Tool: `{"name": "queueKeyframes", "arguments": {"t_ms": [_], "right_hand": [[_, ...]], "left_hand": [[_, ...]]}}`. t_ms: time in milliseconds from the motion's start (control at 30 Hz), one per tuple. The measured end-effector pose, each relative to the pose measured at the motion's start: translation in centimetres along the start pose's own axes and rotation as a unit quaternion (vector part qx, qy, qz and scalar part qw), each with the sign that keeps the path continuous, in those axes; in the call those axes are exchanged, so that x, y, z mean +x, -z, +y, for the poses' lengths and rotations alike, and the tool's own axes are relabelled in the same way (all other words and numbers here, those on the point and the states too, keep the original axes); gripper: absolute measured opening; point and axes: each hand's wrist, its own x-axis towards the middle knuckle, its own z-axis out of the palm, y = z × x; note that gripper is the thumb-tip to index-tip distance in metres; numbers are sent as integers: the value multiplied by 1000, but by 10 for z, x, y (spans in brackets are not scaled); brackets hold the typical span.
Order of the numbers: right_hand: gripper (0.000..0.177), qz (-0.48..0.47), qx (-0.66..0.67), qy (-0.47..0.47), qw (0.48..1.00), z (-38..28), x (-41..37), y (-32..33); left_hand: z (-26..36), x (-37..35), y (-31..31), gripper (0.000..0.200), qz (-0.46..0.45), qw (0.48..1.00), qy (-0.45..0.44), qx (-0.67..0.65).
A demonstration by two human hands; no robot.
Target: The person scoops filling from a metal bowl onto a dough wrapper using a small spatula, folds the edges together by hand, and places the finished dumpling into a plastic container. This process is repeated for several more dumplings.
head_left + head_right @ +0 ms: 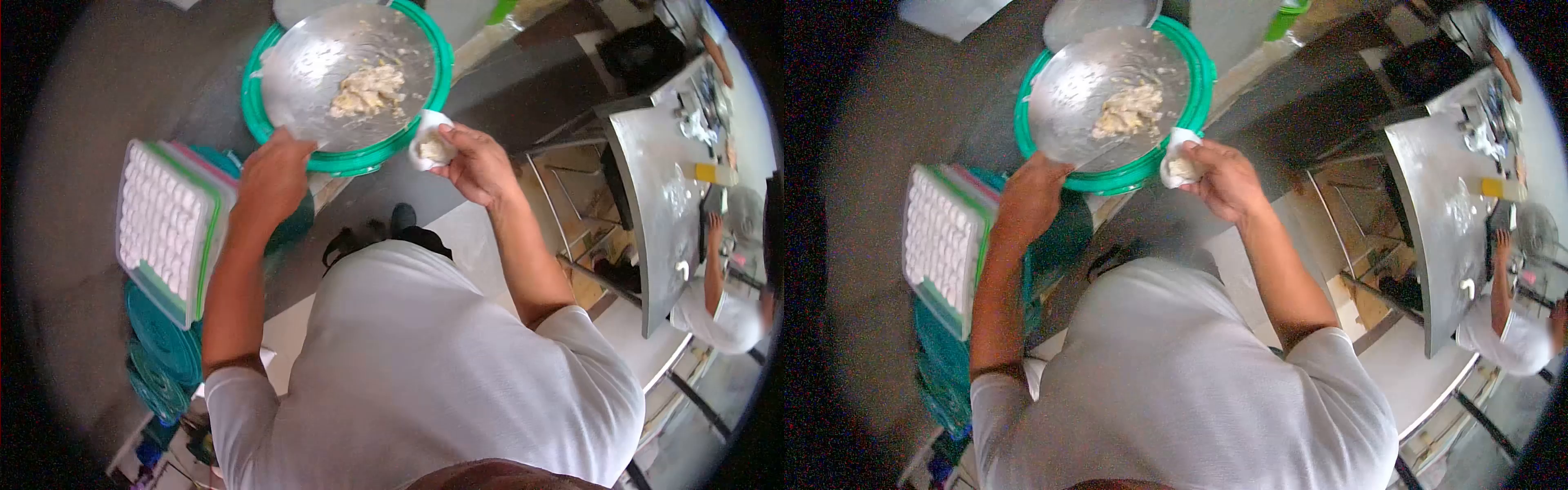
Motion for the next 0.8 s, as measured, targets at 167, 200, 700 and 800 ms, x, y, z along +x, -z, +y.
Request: {"name": "queueKeyframes", "arguments": {"t_ms": [167,200,700,800], "right_hand": [[24,-35,96,-32,994,-11,-4,-35],[22,-68,115,-39,990,-11,-3,-38],[52,-132,-477,305,814,32,-27,-105],[50,-161,-376,269,872,45,-50,-141]], "left_hand": [[12,15,-12,31,105,994,-8,5],[21,13,-26,33,87,970,54,-221],[26,-83,3,39,-40,536,140,-832],[43,-101,-10,49,45,481,50,-874]]}}
